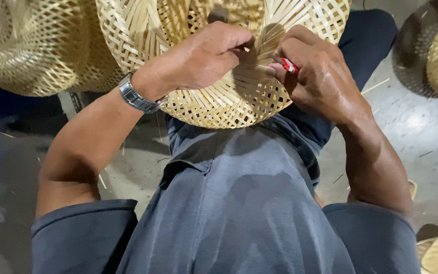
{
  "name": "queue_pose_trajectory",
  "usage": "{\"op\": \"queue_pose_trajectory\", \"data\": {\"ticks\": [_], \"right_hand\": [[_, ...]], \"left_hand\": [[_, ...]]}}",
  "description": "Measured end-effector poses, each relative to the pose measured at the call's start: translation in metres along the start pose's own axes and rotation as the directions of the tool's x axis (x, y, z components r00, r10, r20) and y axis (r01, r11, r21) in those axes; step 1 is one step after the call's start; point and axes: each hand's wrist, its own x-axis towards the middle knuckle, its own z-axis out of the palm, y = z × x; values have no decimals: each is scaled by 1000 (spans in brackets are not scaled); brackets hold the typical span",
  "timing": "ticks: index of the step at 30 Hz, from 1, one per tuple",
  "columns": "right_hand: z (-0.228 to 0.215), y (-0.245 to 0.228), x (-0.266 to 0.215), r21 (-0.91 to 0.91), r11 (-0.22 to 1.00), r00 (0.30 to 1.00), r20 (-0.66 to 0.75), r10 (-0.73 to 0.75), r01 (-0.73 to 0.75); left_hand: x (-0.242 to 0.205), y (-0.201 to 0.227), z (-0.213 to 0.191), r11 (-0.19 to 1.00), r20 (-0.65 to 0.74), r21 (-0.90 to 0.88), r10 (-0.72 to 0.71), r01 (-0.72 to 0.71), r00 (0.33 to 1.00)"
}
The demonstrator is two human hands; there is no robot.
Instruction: The person sits on the floor and uses a red utility knife to trim excess bamboo strands from the rim of a woven basket. They rotate the basket to access different sections, carefully cutting the protruding material to create a smooth edge.
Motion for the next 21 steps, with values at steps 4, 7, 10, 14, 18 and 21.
{"op": "queue_pose_trajectory", "data": {"ticks": [4,7,10,14,18,21], "right_hand": [[6,8,-9,23,996,996,-24,82,-82],[12,11,-16,79,987,989,-54,141,-136],[16,7,-21,94,983,982,-92,166,-158],[13,3,-23,159,975,977,-119,177,-157],[5,3,-22,212,946,964,-53,261,-245],[4,2,-23,273,944,969,-110,220,-184]], "left_hand": [[6,10,-8,988,144,80,-145,134,979],[8,16,-8,987,223,146,-101,69,970],[4,22,-1,962,90,220,144,-161,986],[10,35,4,944,130,319,-127,80,983],[16,44,6,942,146,335,-75,22,986],[22,46,9,928,169,362,-152,82,974]]}}
